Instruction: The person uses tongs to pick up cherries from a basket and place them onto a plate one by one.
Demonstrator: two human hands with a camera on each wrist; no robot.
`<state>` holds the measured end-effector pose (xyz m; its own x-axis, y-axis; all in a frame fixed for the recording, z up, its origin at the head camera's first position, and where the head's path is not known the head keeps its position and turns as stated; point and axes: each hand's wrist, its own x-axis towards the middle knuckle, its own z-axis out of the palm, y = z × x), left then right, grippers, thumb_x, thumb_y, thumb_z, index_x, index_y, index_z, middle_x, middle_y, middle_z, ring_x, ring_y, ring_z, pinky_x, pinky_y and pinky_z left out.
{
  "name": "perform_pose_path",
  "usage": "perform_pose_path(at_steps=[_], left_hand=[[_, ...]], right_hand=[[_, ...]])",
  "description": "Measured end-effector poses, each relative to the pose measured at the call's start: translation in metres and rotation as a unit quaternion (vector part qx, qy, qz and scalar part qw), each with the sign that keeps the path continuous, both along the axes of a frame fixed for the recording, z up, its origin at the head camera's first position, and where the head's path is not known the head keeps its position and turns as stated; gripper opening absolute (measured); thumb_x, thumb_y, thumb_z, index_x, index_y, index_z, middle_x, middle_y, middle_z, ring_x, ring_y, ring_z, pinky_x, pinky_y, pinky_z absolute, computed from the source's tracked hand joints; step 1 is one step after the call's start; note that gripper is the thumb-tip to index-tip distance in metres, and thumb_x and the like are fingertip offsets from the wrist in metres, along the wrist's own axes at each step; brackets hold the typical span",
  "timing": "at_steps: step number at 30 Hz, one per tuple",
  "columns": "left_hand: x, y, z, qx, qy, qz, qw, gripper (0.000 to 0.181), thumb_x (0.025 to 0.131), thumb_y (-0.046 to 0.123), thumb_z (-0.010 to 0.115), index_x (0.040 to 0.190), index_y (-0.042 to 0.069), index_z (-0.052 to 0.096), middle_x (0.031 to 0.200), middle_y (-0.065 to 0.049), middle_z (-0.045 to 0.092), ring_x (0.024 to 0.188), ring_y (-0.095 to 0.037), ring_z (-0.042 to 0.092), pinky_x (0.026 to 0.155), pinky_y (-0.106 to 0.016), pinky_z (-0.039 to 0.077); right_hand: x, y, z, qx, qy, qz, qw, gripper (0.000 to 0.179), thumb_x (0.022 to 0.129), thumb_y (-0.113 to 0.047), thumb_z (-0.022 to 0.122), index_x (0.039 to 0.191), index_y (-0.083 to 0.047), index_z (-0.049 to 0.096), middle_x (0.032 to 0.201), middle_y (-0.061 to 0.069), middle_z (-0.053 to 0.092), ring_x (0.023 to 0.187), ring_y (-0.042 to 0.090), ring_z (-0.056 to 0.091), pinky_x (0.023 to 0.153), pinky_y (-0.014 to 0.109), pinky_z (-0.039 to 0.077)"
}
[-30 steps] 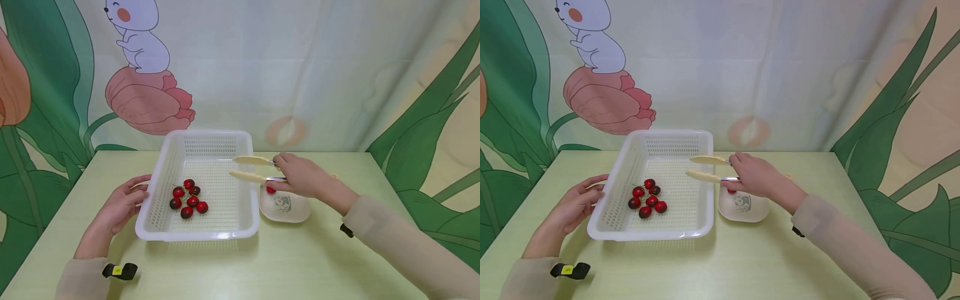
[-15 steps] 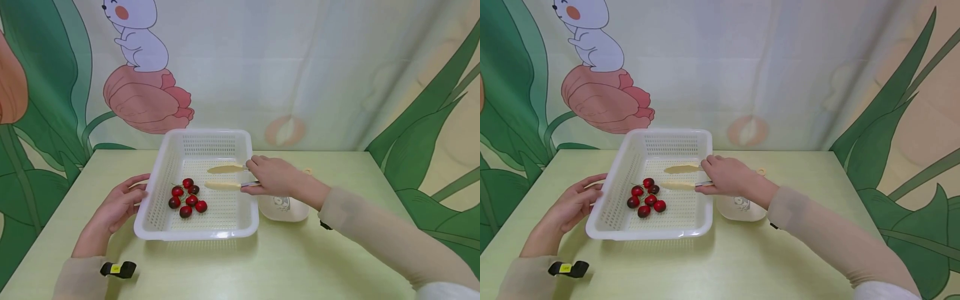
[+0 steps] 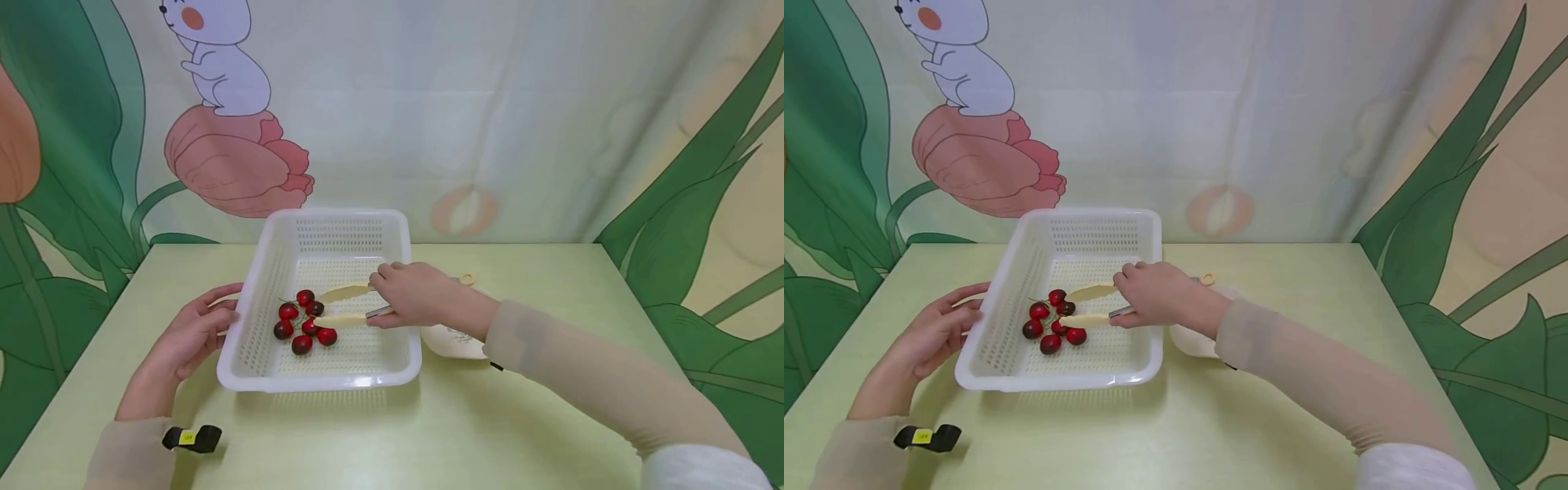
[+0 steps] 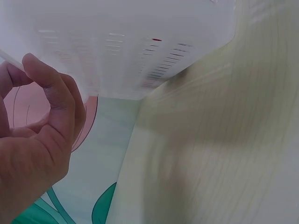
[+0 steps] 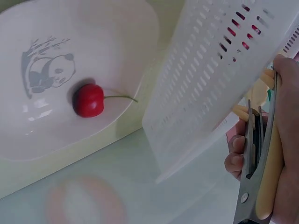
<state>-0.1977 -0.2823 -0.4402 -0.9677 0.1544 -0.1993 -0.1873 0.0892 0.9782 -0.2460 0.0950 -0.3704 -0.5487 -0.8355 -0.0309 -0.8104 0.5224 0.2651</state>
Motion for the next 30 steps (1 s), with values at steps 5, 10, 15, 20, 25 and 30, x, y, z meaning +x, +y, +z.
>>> perform_pose_path(at_steps=[5, 10, 15, 20, 25, 30], left_hand=[[0.000, -0.001, 0.000, 0.004, 0.004, -0.002, 1.0000, 0.064, 0.102, 0.014, 0.060, 0.159, 0.012, 0.028, 0.126, 0.009, 0.061, 0.110, -0.012, 0.065, 0.091, -0.032, 0.056], [0.000, -0.002, 0.001, 0.016, -0.002, 0.000, 0.9999, 0.062, 0.102, 0.009, 0.058, 0.157, 0.012, 0.030, 0.123, 0.008, 0.062, 0.108, -0.013, 0.065, 0.089, -0.032, 0.057], [-0.002, -0.001, 0.000, 0.027, -0.006, -0.003, 0.9996, 0.060, 0.101, 0.007, 0.056, 0.155, 0.011, 0.031, 0.120, 0.008, 0.064, 0.105, -0.012, 0.065, 0.087, -0.032, 0.058], [-0.002, 0.000, 0.000, 0.026, -0.005, -0.005, 0.9996, 0.061, 0.101, 0.007, 0.056, 0.156, 0.010, 0.031, 0.120, 0.009, 0.064, 0.105, -0.012, 0.066, 0.087, -0.033, 0.058], [-0.002, 0.000, 0.001, 0.020, -0.003, -0.004, 0.9998, 0.062, 0.101, 0.006, 0.055, 0.157, 0.010, 0.030, 0.120, 0.008, 0.063, 0.106, -0.012, 0.065, 0.087, -0.033, 0.058], [-0.001, 0.000, 0.001, 0.017, -0.003, -0.003, 0.9998, 0.062, 0.101, 0.007, 0.055, 0.157, 0.010, 0.029, 0.121, 0.008, 0.063, 0.106, -0.012, 0.065, 0.087, -0.032, 0.058]], right_hand=[[0.000, -0.011, -0.003, 0.033, 0.016, 0.001, 0.9993, 0.063, 0.099, -0.064, 0.051, 0.119, -0.005, 0.063, 0.097, 0.004, 0.061, 0.081, 0.017, 0.061, 0.064, 0.031, 0.056], [0.000, -0.020, -0.010, 0.065, 0.013, -0.012, 0.9977, 0.063, 0.099, -0.066, 0.049, 0.116, -0.008, 0.065, 0.098, 0.002, 0.063, 0.082, 0.015, 0.062, 0.066, 0.029, 0.056], [0.001, -0.025, -0.018, 0.075, 0.011, -0.026, 0.9968, 0.062, 0.097, -0.069, 0.049, 0.110, -0.011, 0.065, 0.095, 0.000, 0.064, 0.081, 0.015, 0.063, 0.065, 0.030, 0.057], [0.004, -0.026, -0.020, 0.083, 0.009, -0.034, 0.9960, 0.062, 0.096, -0.070, 0.050, 0.111, -0.011, 0.066, 0.096, 0.000, 0.064, 0.081, 0.015, 0.063, 0.064, 0.030, 0.057], [0.004, -0.027, -0.019, 0.090, 0.010, -0.033, 0.9954, 0.060, 0.097, -0.069, 0.050, 0.109, -0.012, 0.066, 0.095, -0.001, 0.064, 0.080, 0.014, 0.064, 0.063, 0.030, 0.056], [0.005, -0.028, -0.018, 0.094, 0.004, -0.036, 0.9949, 0.056, 0.097, -0.067, 0.052, 0.107, -0.013, 0.066, 0.093, -0.001, 0.064, 0.080, 0.014, 0.064, 0.062, 0.029, 0.056]])
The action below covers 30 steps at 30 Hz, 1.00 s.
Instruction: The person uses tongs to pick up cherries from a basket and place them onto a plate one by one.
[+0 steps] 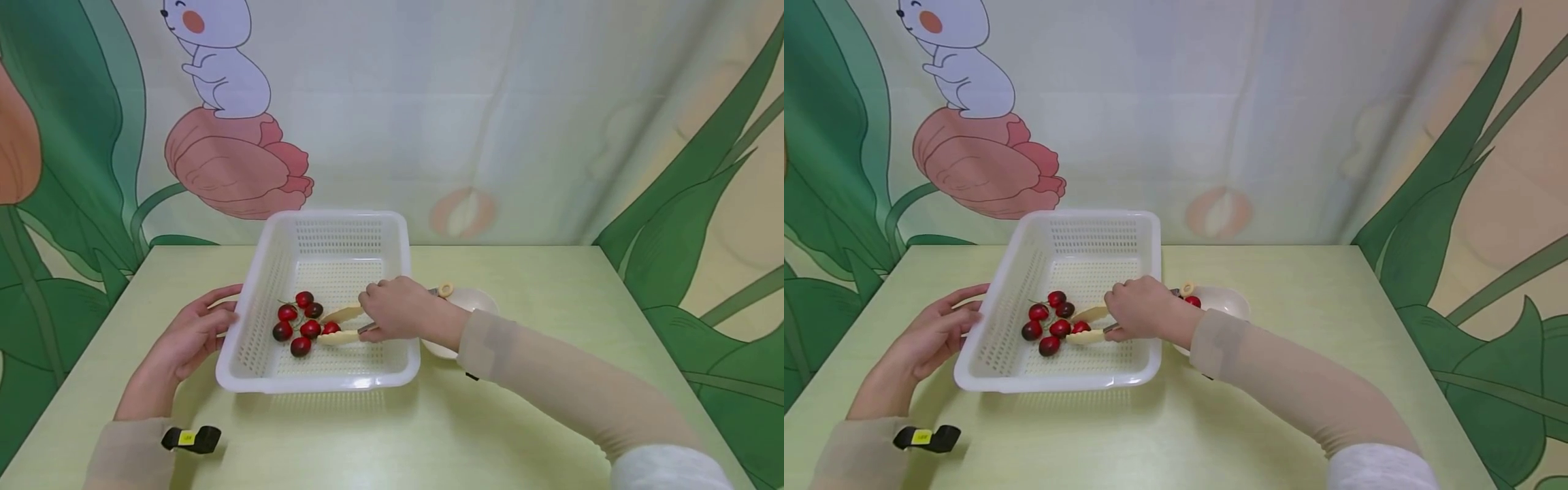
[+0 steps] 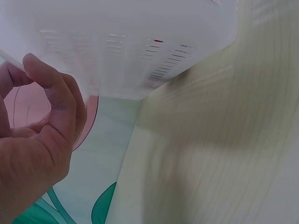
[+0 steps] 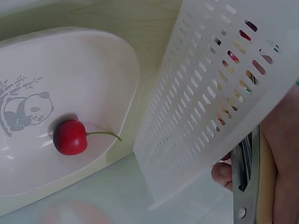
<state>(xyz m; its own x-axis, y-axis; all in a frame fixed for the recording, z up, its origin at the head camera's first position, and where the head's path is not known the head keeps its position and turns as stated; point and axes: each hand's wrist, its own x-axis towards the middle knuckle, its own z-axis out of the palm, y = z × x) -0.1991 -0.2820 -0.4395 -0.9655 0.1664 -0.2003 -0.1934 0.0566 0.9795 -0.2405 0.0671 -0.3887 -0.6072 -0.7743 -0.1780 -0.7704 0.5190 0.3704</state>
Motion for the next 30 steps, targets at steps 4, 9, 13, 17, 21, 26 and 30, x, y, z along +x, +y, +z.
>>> perform_pose_path(at_steps=[4, 9, 13, 17, 21, 26, 30], left_hand=[[0.001, 0.000, -0.001, 0.001, -0.002, 0.000, 1.0000, 0.063, 0.101, 0.007, 0.056, 0.158, 0.010, 0.028, 0.121, 0.008, 0.062, 0.106, -0.012, 0.065, 0.087, -0.032, 0.058], [0.001, -0.001, -0.001, 0.006, -0.005, 0.001, 1.0000, 0.063, 0.101, 0.007, 0.055, 0.157, 0.011, 0.028, 0.121, 0.009, 0.063, 0.106, -0.012, 0.065, 0.087, -0.032, 0.058], [0.001, -0.001, -0.001, 0.006, -0.004, 0.001, 1.0000, 0.063, 0.101, 0.007, 0.056, 0.157, 0.011, 0.028, 0.120, 0.010, 0.063, 0.106, -0.011, 0.066, 0.087, -0.032, 0.058], [0.001, 0.000, -0.001, 0.006, -0.005, 0.002, 1.0000, 0.064, 0.100, 0.007, 0.056, 0.157, 0.010, 0.028, 0.120, 0.010, 0.064, 0.105, -0.011, 0.066, 0.087, -0.032, 0.058], [0.001, 0.000, 0.000, 0.005, -0.006, 0.003, 1.0000, 0.064, 0.100, 0.008, 0.057, 0.158, 0.010, 0.028, 0.120, 0.010, 0.064, 0.105, -0.010, 0.066, 0.087, -0.032, 0.058], [0.001, 0.001, 0.000, 0.002, -0.005, 0.003, 1.0000, 0.065, 0.101, 0.008, 0.057, 0.158, 0.010, 0.027, 0.120, 0.010, 0.063, 0.106, -0.010, 0.066, 0.087, -0.032, 0.057], [0.000, 0.001, 0.000, 0.001, -0.003, 0.001, 1.0000, 0.065, 0.100, 0.008, 0.057, 0.158, 0.010, 0.027, 0.121, 0.010, 0.063, 0.106, -0.010, 0.066, 0.088, -0.032, 0.057]], right_hand=[[0.001, -0.001, 0.001, 0.001, -0.005, -0.003, 1.0000, 0.054, 0.097, -0.066, 0.053, 0.106, -0.014, 0.066, 0.093, -0.002, 0.065, 0.080, 0.013, 0.064, 0.063, 0.029, 0.055], [0.002, -0.001, 0.002, -0.004, -0.007, -0.007, 0.9999, 0.052, 0.099, -0.064, 0.053, 0.106, -0.014, 0.066, 0.094, -0.002, 0.065, 0.080, 0.013, 0.064, 0.062, 0.029, 0.055], [0.002, 0.000, 0.004, -0.008, -0.005, -0.010, 0.9999, 0.051, 0.099, -0.063, 0.053, 0.107, -0.014, 0.067, 0.094, -0.002, 0.066, 0.080, 0.013, 0.065, 0.061, 0.029, 0.055], [0.000, 0.002, 0.003, -0.021, -0.006, -0.014, 0.9997, 0.051, 0.099, -0.062, 0.053, 0.109, -0.014, 0.067, 0.095, -0.003, 0.066, 0.081, 0.013, 0.065, 0.062, 0.028, 0.055], [-0.002, 0.007, 0.003, -0.043, -0.005, -0.011, 0.9990, 0.050, 0.100, -0.062, 0.053, 0.109, -0.014, 0.067, 0.096, -0.003, 0.067, 0.083, 0.013, 0.066, 0.064, 0.028, 0.056], [-0.002, 0.014, 0.007, -0.064, -0.002, -0.005, 0.9979, 0.051, 0.101, -0.060, 0.053, 0.114, -0.013, 0.067, 0.100, -0.002, 0.068, 0.087, 0.014, 0.067, 0.066, 0.030, 0.057], [-0.003, 0.023, 0.012, -0.077, 0.004, 0.002, 0.9970, 0.052, 0.101, -0.058, 0.054, 0.116, -0.010, 0.066, 0.098, 0.000, 0.067, 0.087, 0.016, 0.066, 0.065, 0.031, 0.057]])
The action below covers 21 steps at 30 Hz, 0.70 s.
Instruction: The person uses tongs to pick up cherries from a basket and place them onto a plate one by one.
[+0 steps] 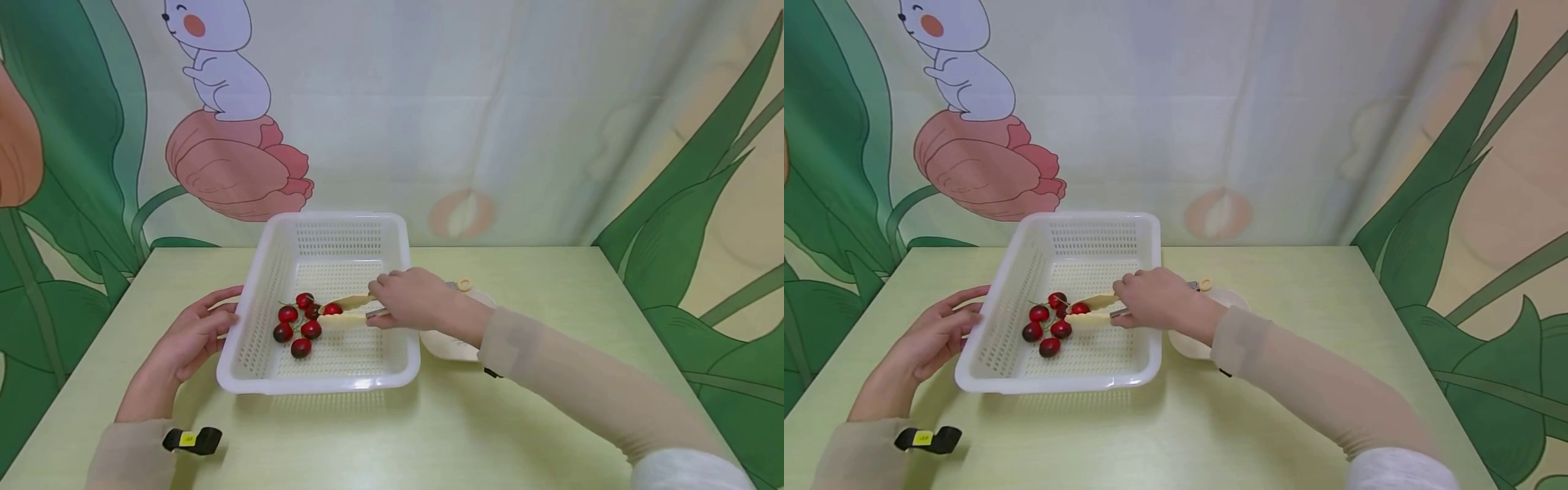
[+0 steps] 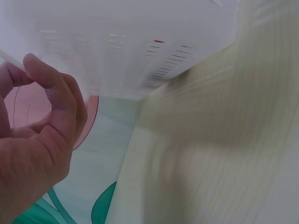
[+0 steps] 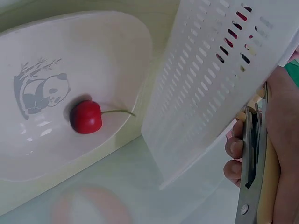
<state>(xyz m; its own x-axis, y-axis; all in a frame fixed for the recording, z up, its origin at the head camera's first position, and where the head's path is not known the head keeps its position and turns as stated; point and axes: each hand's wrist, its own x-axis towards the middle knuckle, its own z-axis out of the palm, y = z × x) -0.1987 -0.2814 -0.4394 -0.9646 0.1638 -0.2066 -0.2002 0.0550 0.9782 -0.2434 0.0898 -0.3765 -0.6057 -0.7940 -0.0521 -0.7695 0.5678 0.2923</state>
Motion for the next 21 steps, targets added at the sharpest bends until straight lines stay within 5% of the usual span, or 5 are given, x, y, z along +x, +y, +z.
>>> perform_pose_path(at_steps=[12, 21], left_hand=[[0.000, 0.000, 0.000, -0.005, -0.002, -0.001, 1.0000, 0.065, 0.100, 0.009, 0.057, 0.158, 0.010, 0.027, 0.122, 0.010, 0.062, 0.106, -0.010, 0.065, 0.088, -0.032, 0.057], [-0.001, -0.001, -0.001, -0.001, 0.000, -0.002, 1.0000, 0.064, 0.101, 0.008, 0.057, 0.158, 0.010, 0.028, 0.121, 0.011, 0.063, 0.106, -0.010, 0.066, 0.088, -0.032, 0.057]], right_hand=[[-0.005, 0.025, 0.006, -0.067, 0.011, 0.021, 0.9975, 0.045, 0.101, -0.055, 0.057, 0.106, -0.010, 0.062, 0.088, -0.001, 0.061, 0.074, 0.015, 0.060, 0.058, 0.027, 0.048], [-0.007, 0.043, 0.011, -0.099, -0.007, 0.000, 0.9951, 0.043, 0.102, -0.054, 0.056, 0.107, -0.011, 0.059, 0.090, -0.003, 0.056, 0.079, 0.015, 0.056, 0.067, 0.028, 0.047]])
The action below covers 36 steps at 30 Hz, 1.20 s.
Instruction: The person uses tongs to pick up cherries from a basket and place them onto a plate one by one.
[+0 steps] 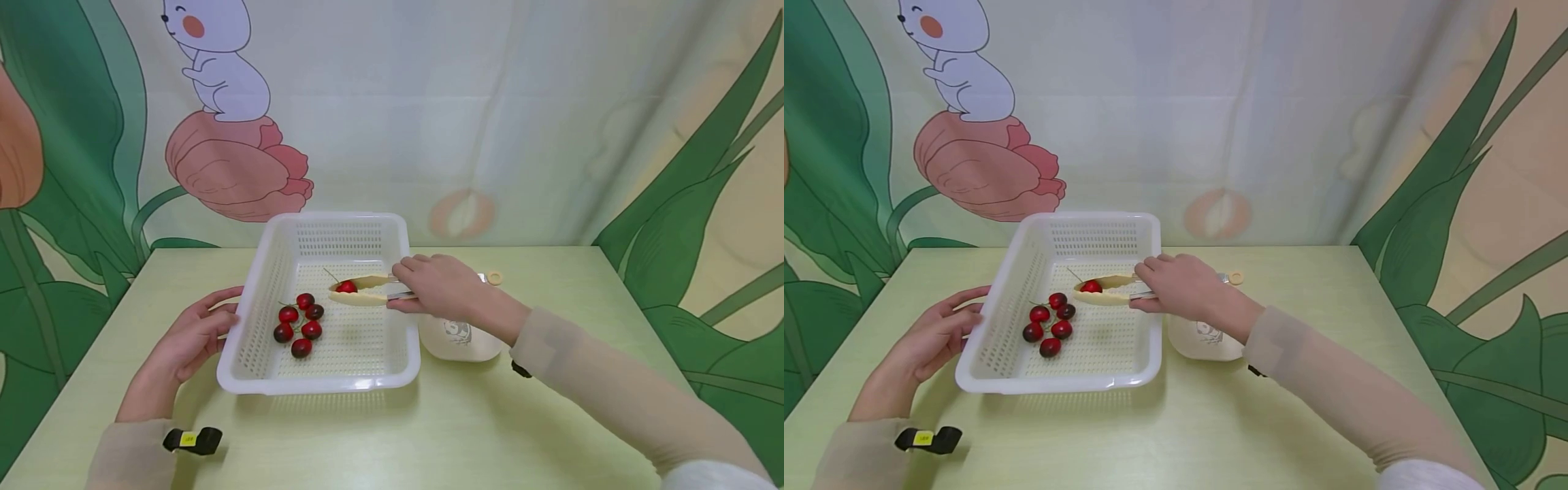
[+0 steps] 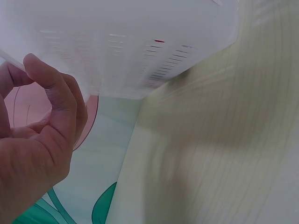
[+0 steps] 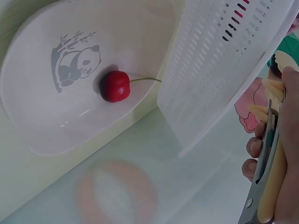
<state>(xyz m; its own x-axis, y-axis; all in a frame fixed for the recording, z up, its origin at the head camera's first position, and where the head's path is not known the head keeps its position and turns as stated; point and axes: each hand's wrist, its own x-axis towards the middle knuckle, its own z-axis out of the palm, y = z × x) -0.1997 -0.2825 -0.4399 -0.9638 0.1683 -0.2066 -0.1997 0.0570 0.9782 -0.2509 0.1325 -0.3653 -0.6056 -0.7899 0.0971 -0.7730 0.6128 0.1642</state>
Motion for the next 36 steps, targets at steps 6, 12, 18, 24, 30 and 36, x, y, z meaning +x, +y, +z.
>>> perform_pose_path(at_steps=[6, 12, 18, 24, 30, 36], left_hand=[[0.000, 0.000, -0.001, -0.007, 0.003, 0.001, 1.0000, 0.066, 0.101, 0.010, 0.058, 0.159, 0.011, 0.027, 0.123, 0.011, 0.062, 0.108, -0.010, 0.065, 0.089, -0.032, 0.057], [-0.001, -0.001, -0.002, -0.006, 0.006, -0.002, 1.0000, 0.064, 0.101, 0.009, 0.057, 0.158, 0.010, 0.027, 0.122, 0.010, 0.063, 0.107, -0.011, 0.066, 0.088, -0.033, 0.057], [-0.001, -0.001, -0.002, -0.002, 0.010, -0.005, 0.9999, 0.064, 0.102, 0.009, 0.056, 0.158, 0.009, 0.027, 0.121, 0.009, 0.064, 0.106, -0.012, 0.067, 0.088, -0.033, 0.058], [0.000, -0.001, -0.001, -0.008, 0.012, -0.003, 0.9999, 0.064, 0.102, 0.010, 0.057, 0.158, 0.009, 0.027, 0.122, 0.010, 0.063, 0.107, -0.011, 0.066, 0.089, -0.032, 0.057], [0.001, 0.000, -0.001, -0.010, 0.009, 0.001, 0.9999, 0.066, 0.102, 0.011, 0.058, 0.159, 0.010, 0.026, 0.124, 0.011, 0.062, 0.108, -0.011, 0.065, 0.090, -0.032, 0.056], [0.001, 0.000, 0.001, -0.008, 0.006, 0.002, 0.9999, 0.065, 0.101, 0.010, 0.058, 0.159, 0.009, 0.026, 0.122, 0.011, 0.063, 0.107, -0.011, 0.066, 0.090, -0.033, 0.057]], right_hand=[[0.001, 0.016, 0.005, -0.047, -0.042, -0.035, 0.9974, 0.041, 0.101, -0.056, 0.057, 0.105, -0.014, 0.057, 0.083, -0.009, 0.047, 0.079, 0.011, 0.052, 0.069, 0.028, 0.045], [0.003, 0.034, 0.002, -0.081, -0.039, -0.048, 0.9948, 0.041, 0.100, -0.054, 0.059, 0.107, -0.013, 0.059, 0.085, -0.007, 0.049, 0.078, 0.012, 0.050, 0.069, 0.030, 0.044], [0.008, 0.052, 0.002, -0.104, -0.041, -0.064, 0.9917, 0.038, 0.099, -0.050, 0.064, 0.106, -0.012, 0.058, 0.086, -0.006, 0.050, 0.072, 0.014, 0.048, 0.063, 0.030, 0.042], [0.012, 0.074, -0.002, -0.127, -0.053, -0.104, 0.9851, 0.042, 0.097, -0.050, 0.066, 0.109, -0.010, 0.058, 0.090, -0.001, 0.057, 0.073, 0.015, 0.052, 0.062, 0.032, 0.045], [0.011, 0.097, -0.016, -0.134, -0.062, -0.142, 0.9788, 0.041, 0.097, -0.048, 0.067, 0.111, -0.011, 0.060, 0.095, 0.001, 0.061, 0.076, 0.017, 0.055, 0.062, 0.035, 0.048], [0.014, 0.116, -0.032, -0.136, -0.071, -0.165, 0.9744, 0.043, 0.097, -0.049, 0.066, 0.111, -0.009, 0.061, 0.094, 0.001, 0.061, 0.076, 0.017, 0.055, 0.063, 0.036, 0.050]])
